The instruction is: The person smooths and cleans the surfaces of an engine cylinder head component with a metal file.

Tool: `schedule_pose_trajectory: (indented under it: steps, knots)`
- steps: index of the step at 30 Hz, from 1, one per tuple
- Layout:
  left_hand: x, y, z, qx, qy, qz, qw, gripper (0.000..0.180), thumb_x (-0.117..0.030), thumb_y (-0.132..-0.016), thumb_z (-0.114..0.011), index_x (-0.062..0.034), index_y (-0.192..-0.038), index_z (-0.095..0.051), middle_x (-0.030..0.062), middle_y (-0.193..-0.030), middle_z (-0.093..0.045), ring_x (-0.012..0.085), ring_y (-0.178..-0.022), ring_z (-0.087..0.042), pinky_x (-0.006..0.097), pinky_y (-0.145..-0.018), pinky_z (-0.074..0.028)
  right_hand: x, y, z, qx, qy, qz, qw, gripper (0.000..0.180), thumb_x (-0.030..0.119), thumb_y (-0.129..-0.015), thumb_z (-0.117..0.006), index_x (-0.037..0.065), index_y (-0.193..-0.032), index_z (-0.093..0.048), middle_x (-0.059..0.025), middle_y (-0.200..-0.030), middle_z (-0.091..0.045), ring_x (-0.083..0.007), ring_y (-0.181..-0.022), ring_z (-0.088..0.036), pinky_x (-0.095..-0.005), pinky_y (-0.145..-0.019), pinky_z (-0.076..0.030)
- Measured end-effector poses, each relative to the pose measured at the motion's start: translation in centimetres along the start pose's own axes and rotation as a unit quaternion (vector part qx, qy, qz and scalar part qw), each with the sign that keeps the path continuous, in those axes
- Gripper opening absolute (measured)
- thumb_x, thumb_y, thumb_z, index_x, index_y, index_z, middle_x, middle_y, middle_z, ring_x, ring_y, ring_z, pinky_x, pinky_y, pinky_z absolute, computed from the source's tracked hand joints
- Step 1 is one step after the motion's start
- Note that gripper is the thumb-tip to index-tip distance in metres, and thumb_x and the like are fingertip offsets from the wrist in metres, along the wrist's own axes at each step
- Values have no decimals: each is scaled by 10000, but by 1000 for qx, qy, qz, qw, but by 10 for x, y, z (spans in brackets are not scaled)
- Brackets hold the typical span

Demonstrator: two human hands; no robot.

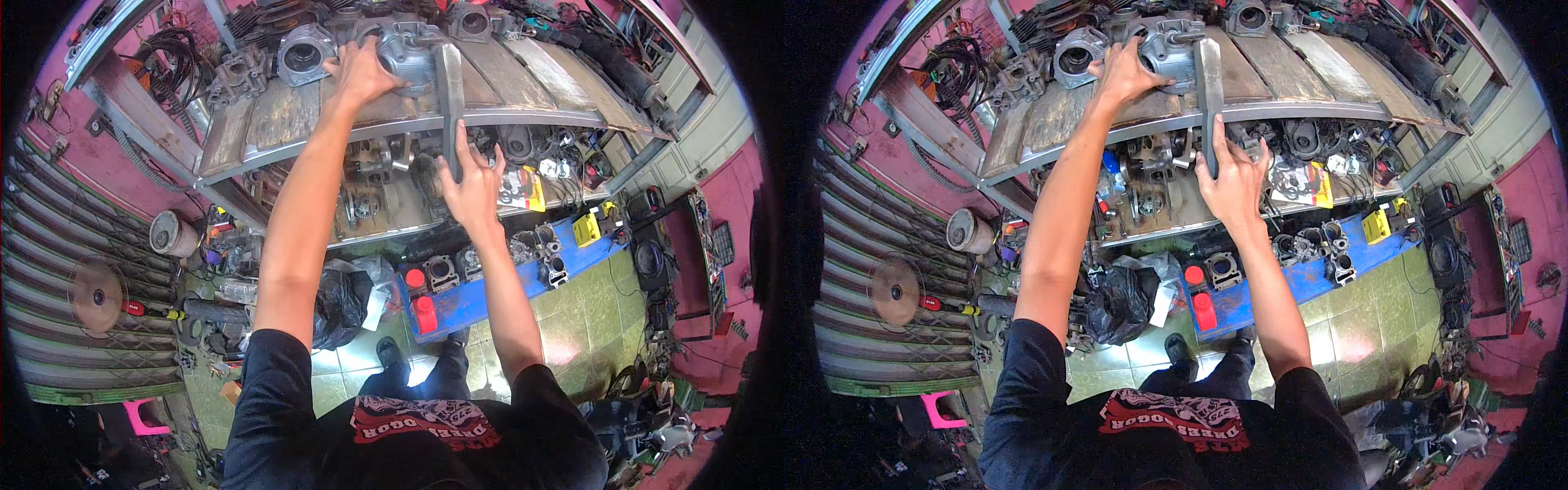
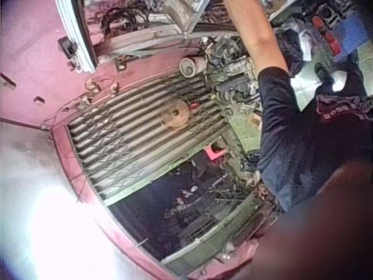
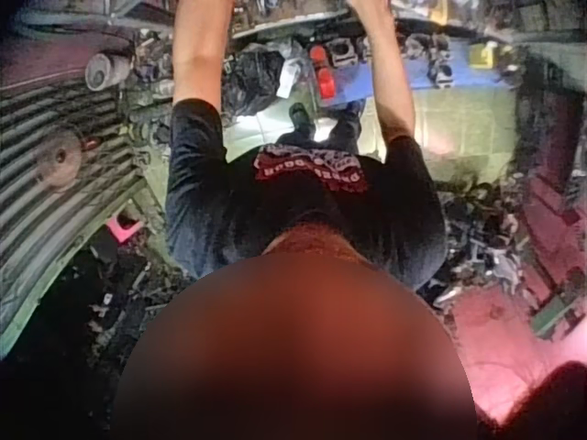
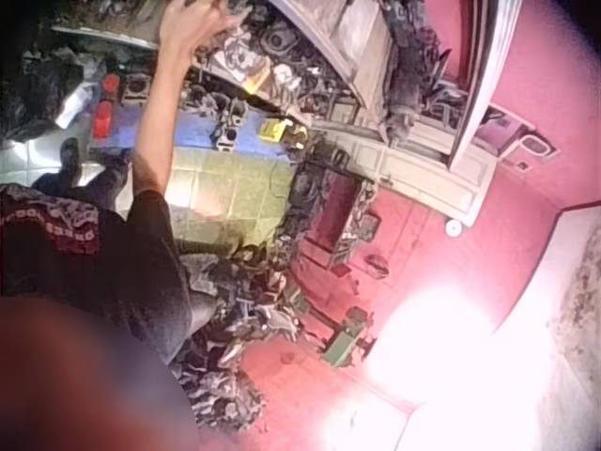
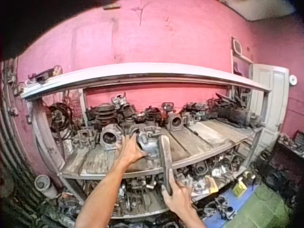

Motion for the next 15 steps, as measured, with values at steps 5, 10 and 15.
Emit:
schedule_pose_trajectory:
  steps: [5, 10, 15]
  knots:
    - [8, 9, 1, -62, 26, -14, 998, 1142, -560, -512, -946, -72, -1451, -518, 215, -1405, -514, 379, -1379, -409, 665, -1097, -245, 18, 9, 18, -65, -36, 62, 995, 696, 226, -911, -684, 94, -1547, -435, -205, -1047, -742, -330, -993, -710, -540, -1144, -286]
    - [2, 30, 5, -128, 69, -43, 988, 1039, -485, -513, -968, -52, -1370, -571, 205, -1333, -538, 387, -1326, -432, 622, -1078, -301, 57, -37, 27, -61, -19, 90, 994, 698, 243, -892, -678, 65, -1528, -453, -154, -835, -726, -310, -873, -702, -534, -1101, -316]
    - [-5, 49, 18, -247, 106, -116, 956, 854, -358, -578, -927, -42, -1301, -598, 217, -1305, -524, 411, -1297, -438, 554, -1068, -346, 85, -81, 13, -58, 38, 109, 992, 660, 250, -904, -674, 62, -1506, -478, -173, -800, -715, -334, -849, -698, -532, -1074, -336]
Point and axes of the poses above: each hand's wrist, its own y-axis away from the middle knuckle, its own z-axis out of the back of the hand, x = y × z, the point moved 9 cm from there along -y, towards the middle knuckle
